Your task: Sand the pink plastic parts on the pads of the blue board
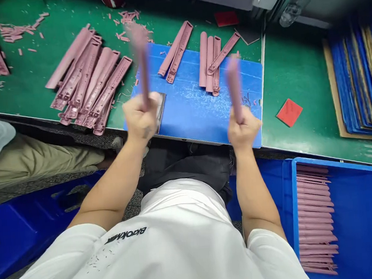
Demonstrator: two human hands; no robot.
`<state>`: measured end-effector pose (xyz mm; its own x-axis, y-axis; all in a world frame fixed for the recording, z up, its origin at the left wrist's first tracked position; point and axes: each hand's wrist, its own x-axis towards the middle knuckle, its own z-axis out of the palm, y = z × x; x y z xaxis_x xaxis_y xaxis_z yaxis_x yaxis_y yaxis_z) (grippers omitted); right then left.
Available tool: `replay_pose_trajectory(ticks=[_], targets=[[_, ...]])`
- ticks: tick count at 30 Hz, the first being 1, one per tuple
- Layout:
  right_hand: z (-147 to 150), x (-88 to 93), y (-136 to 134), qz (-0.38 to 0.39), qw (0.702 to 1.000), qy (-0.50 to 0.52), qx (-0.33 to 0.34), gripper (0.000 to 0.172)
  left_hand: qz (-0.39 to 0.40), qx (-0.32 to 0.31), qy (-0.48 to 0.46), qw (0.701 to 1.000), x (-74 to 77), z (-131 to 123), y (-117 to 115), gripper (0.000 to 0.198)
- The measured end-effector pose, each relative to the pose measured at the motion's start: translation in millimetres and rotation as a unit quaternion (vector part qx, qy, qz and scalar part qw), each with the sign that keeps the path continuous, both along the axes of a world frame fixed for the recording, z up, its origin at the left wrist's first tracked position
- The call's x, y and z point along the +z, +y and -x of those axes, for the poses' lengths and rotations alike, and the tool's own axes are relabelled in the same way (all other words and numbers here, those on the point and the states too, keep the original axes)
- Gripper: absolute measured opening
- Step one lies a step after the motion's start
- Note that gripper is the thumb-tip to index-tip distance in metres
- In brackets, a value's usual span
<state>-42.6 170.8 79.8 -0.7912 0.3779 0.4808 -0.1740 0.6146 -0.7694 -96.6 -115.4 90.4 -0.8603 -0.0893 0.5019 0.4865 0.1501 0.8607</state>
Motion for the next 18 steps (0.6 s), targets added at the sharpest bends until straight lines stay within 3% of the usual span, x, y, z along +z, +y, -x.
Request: replay_pose_trajectory(ticks=[2,6,9,11,13,15,18], targets=[[3.6,0.2,-9.3,0.004,0.999,0.034,0.027,0.071,0.023,-0.041,-0.008,0.999,-0.5,0.2,7.0,0.079],[3.1,-1.2,-9.1,0.029,0.997,0.074,-0.016,0.070,0.004,-0.022,-0.019,1.000,2.2,-1.6,14.4,0.078],[2.2,-3.7,-5.9,0.059,0.996,0.068,0.026,0.070,0.004,-0.052,-0.033,0.998,3.4,-2.1,17.2,0.079],[2.6,-4.6,-4.8,0.099,0.992,0.068,0.036,0.067,-0.015,-0.026,-0.015,0.999,3.6,-1.5,17.2,0.079],[3.3,-4.9,-3.1,0.118,0.990,0.075,0.005,0.064,-0.004,-0.005,0.007,1.000,3.1,-0.3,15.3,0.079],[3.9,-5.4,-1.2,0.127,0.990,0.060,-0.008,0.062,0.021,-0.021,0.009,1.000,1.8,1.2,13.0,0.081],[4.2,-6.4,0.9,0.170,0.985,0.027,0.016,0.062,-0.001,-0.013,-0.013,1.000,-0.8,2.4,10.3,0.082]])
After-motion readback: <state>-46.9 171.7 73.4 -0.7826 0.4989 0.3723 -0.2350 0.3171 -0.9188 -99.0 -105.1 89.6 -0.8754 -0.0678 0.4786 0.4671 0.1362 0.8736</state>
